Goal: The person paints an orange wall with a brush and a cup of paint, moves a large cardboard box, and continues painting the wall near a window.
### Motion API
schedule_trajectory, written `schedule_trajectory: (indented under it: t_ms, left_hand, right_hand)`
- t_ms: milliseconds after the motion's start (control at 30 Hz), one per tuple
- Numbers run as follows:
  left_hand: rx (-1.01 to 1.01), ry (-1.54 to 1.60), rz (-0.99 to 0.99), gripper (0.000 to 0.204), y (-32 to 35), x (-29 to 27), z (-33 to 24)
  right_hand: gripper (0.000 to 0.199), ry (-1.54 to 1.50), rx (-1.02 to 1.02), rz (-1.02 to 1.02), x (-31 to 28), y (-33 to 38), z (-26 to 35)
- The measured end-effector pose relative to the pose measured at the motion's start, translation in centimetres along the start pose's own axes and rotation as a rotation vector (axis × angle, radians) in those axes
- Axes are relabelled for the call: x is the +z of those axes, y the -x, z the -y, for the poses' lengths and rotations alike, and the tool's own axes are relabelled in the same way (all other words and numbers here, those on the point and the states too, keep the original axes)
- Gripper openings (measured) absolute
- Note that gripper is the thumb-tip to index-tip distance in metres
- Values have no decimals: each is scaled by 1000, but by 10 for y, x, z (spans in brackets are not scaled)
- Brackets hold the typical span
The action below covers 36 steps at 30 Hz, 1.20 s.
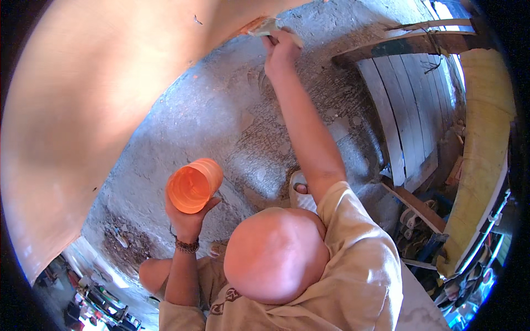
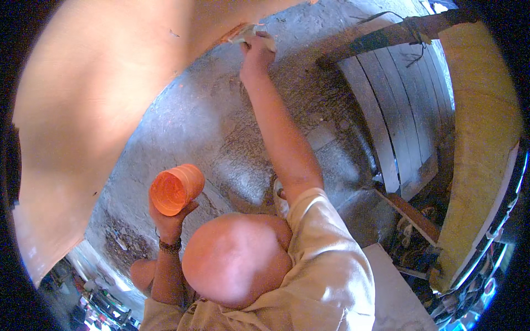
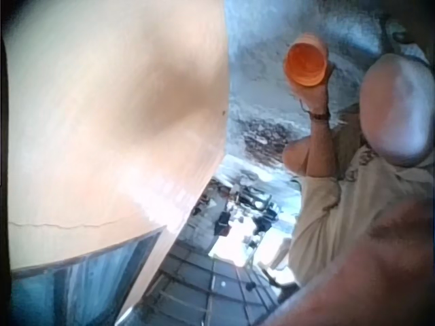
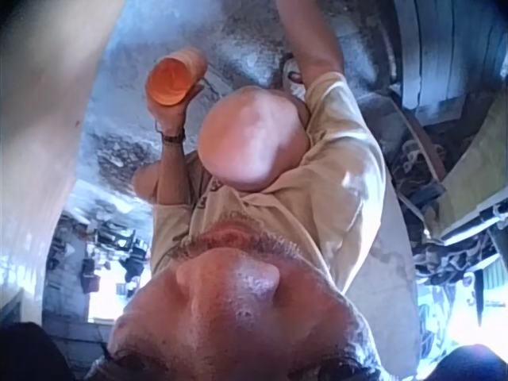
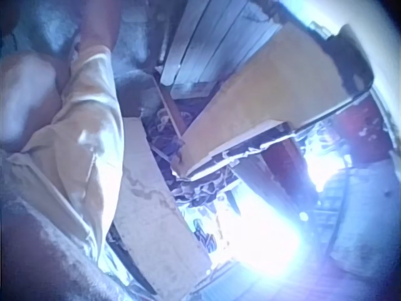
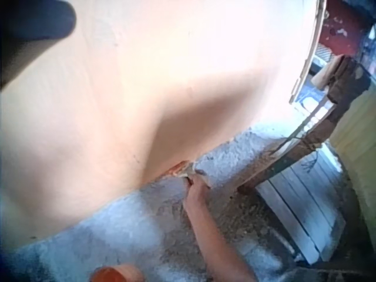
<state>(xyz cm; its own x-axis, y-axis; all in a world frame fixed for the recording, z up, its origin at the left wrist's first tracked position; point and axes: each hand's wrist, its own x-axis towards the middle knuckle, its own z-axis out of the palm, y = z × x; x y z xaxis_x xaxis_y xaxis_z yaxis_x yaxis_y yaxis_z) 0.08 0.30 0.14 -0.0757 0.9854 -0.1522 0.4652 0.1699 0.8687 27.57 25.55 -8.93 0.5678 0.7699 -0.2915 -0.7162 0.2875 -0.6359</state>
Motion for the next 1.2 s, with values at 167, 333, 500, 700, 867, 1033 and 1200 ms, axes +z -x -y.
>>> schedule_trajectory:
  t_ms: [167, 333, 500, 700, 867, 1033, 1200]
  left_hand:
    - [-26, 4, 1, 86, 0, 0, 1]
    - [7, 21, 6, 86, -1, 1, -2]
    - [4, 1, -22, 87, 1, -3, -6]
    - [30, 17, 5, 89, 0, 0, -3]
    - [17, 46, -9, 90, 2, -2, -4]
    - [13, 22, -14, 89, 3, -4, -7]
    - [31, 31, 4, 86, 4, -1, -6]
  right_hand:
    - [27, 24, -96, -26, -16, 25, 3]
    - [23, 152, -36, 36, -1, 14, 1]
    - [25, 18, -88, -63, -3, 14, -1]
    - [26, 71, 16, -100, -1, 21, -4]
    - [26, -52, -7, -59, 11, 4, -5]
    - [27, -93, -160, -112, -1, 12, -7]
    - [28, 81, -138, -86, 27, 14, -16]
